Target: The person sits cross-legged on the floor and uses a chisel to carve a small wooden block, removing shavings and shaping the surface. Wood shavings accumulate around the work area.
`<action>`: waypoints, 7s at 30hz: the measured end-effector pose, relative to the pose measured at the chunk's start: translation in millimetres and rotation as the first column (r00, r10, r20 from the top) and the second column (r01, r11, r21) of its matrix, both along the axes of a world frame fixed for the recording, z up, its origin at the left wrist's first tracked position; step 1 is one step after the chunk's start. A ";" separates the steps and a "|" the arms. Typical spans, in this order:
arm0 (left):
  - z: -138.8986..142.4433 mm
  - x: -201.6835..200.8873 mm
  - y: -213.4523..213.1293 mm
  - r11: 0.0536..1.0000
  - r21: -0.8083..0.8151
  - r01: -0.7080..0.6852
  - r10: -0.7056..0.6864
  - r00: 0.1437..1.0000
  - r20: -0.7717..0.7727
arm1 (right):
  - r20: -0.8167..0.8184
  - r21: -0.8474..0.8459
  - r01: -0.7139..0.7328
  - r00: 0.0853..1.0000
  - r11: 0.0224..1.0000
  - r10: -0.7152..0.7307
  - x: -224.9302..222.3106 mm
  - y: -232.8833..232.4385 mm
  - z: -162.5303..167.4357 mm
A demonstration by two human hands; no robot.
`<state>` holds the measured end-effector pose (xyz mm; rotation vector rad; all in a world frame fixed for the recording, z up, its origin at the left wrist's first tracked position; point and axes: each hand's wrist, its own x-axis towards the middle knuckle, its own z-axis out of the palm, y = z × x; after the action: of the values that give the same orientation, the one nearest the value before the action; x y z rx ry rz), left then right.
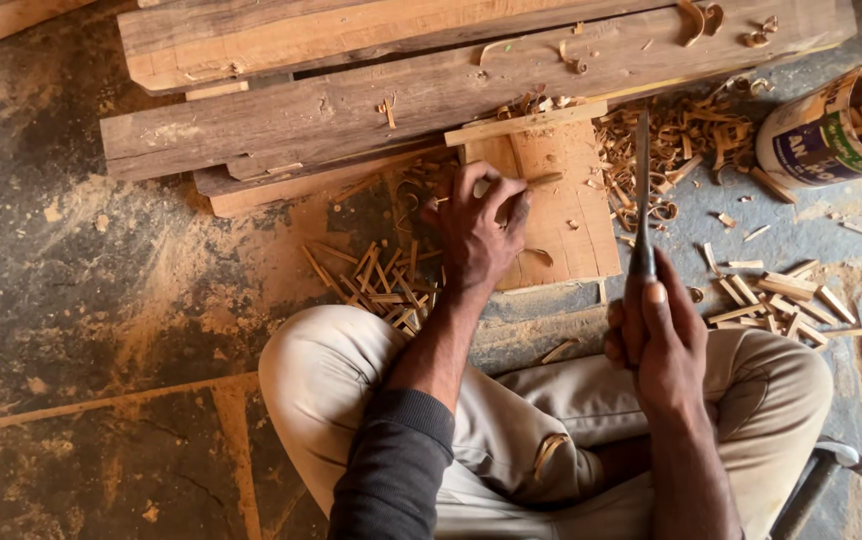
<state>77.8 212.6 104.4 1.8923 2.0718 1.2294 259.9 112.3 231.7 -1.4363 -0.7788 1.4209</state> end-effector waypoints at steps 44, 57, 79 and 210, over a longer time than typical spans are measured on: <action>-4.2 -2.2 0.1 0.987 -0.127 0.101 -0.095 0.994 0.050 | 0.970 -0.091 -0.395 0.174 0.914 0.172 -40.5 -13.3 8.1; 14.8 -0.4 -1.3 0.994 -0.082 0.079 -0.076 0.997 0.034 | 0.975 -0.077 -0.430 0.154 0.900 0.157 -49.3 14.0 -0.5; 9.3 2.1 0.6 0.998 0.064 0.014 -0.011 0.999 -0.040 | 0.051 0.061 0.015 0.999 0.998 -0.018 21.4 6.7 -25.3; 28.1 33.3 20.9 0.989 -0.063 0.131 -0.143 0.959 -0.246 | 0.091 0.061 -0.105 0.991 0.993 0.100 47.4 23.0 -65.4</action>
<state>111.2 233.5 132.5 2.2281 2.0162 0.9480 307.3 135.3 166.3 -1.4333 -0.9588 1.4033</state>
